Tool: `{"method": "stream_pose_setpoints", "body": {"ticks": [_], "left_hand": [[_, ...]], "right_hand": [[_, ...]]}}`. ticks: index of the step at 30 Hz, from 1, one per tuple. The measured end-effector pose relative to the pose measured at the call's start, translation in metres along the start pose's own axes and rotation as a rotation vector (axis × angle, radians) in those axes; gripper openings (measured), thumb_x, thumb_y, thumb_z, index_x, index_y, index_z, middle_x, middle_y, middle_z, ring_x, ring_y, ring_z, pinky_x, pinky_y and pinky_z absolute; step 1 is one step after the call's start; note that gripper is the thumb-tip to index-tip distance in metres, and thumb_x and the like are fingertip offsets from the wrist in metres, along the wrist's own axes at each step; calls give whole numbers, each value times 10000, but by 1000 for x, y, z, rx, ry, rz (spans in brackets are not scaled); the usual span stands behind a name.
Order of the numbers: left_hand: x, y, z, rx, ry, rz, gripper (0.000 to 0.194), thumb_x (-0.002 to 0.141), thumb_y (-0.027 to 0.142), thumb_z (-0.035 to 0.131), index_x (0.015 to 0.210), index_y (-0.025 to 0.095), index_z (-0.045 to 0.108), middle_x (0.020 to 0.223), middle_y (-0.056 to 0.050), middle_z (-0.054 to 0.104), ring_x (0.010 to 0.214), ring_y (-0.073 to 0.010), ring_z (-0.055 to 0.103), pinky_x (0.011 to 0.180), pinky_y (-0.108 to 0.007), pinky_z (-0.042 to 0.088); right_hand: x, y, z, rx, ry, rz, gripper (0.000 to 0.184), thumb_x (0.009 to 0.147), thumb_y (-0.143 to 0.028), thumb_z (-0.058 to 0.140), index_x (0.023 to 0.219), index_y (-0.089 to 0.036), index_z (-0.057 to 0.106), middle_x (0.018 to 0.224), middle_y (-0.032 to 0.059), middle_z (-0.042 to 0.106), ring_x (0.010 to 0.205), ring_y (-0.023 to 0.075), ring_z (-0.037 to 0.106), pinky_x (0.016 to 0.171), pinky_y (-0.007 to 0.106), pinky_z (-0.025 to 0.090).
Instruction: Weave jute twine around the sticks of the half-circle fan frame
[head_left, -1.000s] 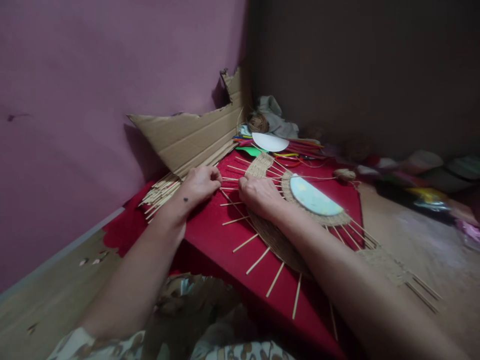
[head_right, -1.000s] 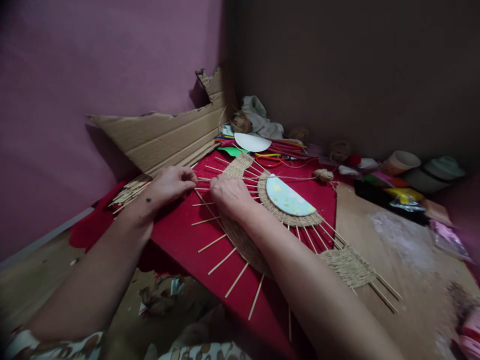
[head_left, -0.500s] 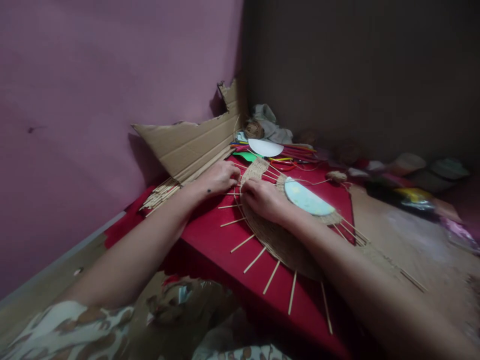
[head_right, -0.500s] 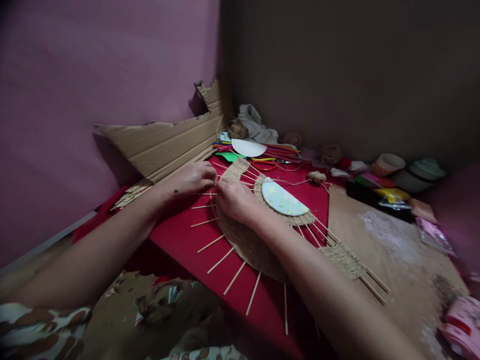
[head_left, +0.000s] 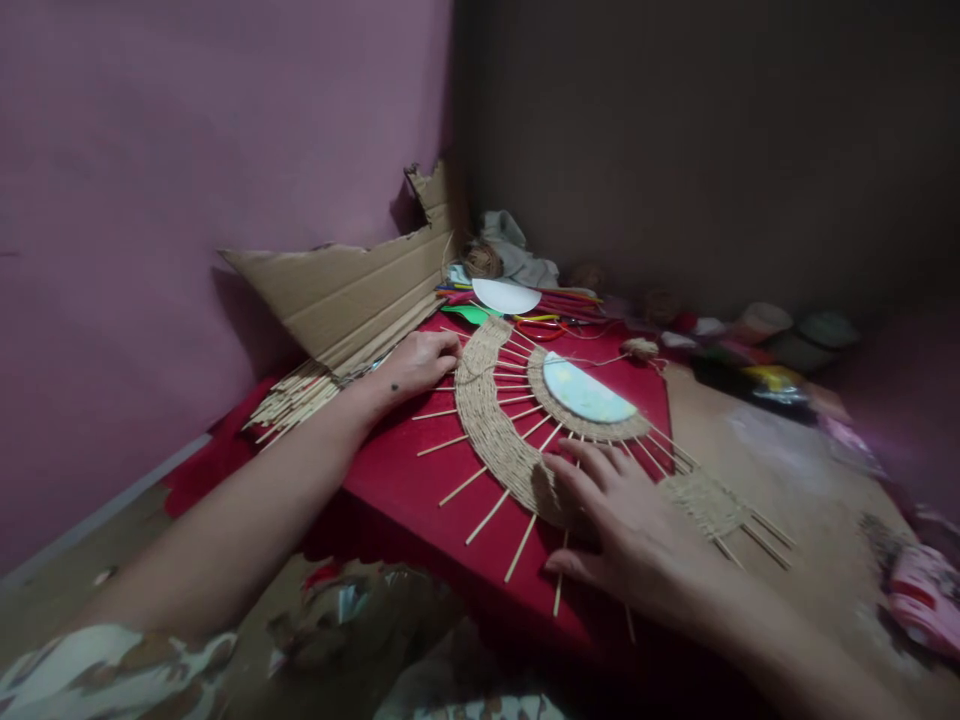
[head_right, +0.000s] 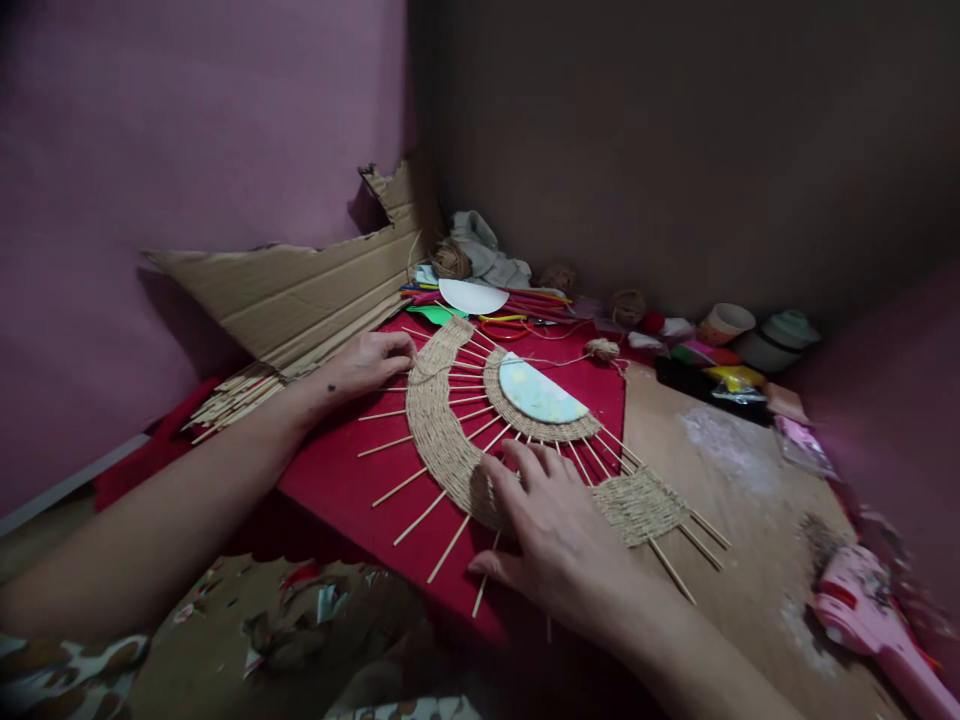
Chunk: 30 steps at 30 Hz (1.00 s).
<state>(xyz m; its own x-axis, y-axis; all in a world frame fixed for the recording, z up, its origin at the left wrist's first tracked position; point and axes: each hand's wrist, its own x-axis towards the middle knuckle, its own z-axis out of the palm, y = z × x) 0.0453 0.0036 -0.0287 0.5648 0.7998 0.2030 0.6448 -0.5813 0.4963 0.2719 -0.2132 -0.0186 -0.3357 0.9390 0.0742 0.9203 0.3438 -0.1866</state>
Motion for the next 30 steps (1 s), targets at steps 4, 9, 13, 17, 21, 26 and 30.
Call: {"method": "stream_pose_setpoints", "body": {"ticks": [4, 9, 13, 17, 21, 26, 30], "left_hand": [[-3, 4, -2, 12, 12, -37, 163, 725, 191, 481, 759, 158, 637, 719, -25, 640, 686, -142, 538, 669, -244, 389], [-5, 5, -4, 48, 9, -47, 194, 732, 240, 468, 777, 157, 637, 748, -39, 647, 705, -156, 548, 688, -260, 401], [-5, 4, -5, 82, 14, -46, 240, 736, 330, 460, 789, 167, 629, 769, -44, 660, 719, -168, 561, 679, -254, 404], [-3, 1, -7, 81, 5, -79, 264, 721, 406, 467, 726, 188, 615, 692, -22, 643, 669, -169, 548, 648, -246, 394], [-6, 0, -6, -21, -77, -58, 276, 705, 435, 495, 702, 183, 608, 625, -4, 612, 614, -162, 518, 595, -243, 383], [-20, 13, -1, -210, -230, -54, 216, 739, 379, 517, 695, 174, 571, 561, 18, 536, 521, -125, 467, 490, -220, 353], [-23, 23, 7, -325, -298, -33, 174, 770, 326, 517, 690, 172, 535, 570, 32, 505, 509, -103, 455, 468, -206, 349]], "right_hand": [[-1, -3, -3, -27, -20, 10, 570, 786, -371, 598, 1318, -232, 446, 1377, 109, 430, 1166, 306, 418, 923, 468, 449], [2, -12, -7, -29, -11, 69, 550, 770, -355, 559, 1290, -196, 473, 1344, 144, 449, 1108, 330, 440, 894, 502, 443], [5, -26, -6, -21, -15, 96, 596, 727, -277, 536, 1309, -178, 452, 1320, 159, 462, 1072, 335, 444, 870, 510, 429], [5, -26, -11, -3, -13, 95, 616, 681, -215, 519, 1291, -158, 453, 1283, 159, 478, 1040, 311, 455, 845, 474, 432], [-2, -9, -18, -22, -36, 88, 636, 631, -175, 537, 1263, -141, 466, 1250, 155, 502, 1033, 304, 459, 847, 459, 424], [-14, 25, -17, -124, -24, 76, 552, 683, -97, 517, 1232, -156, 505, 1299, 145, 498, 1089, 309, 471, 901, 467, 389], [-20, 47, -15, -111, -14, 125, 373, 815, -76, 428, 1138, -193, 573, 1144, 110, 604, 990, 253, 541, 891, 431, 391]]}}
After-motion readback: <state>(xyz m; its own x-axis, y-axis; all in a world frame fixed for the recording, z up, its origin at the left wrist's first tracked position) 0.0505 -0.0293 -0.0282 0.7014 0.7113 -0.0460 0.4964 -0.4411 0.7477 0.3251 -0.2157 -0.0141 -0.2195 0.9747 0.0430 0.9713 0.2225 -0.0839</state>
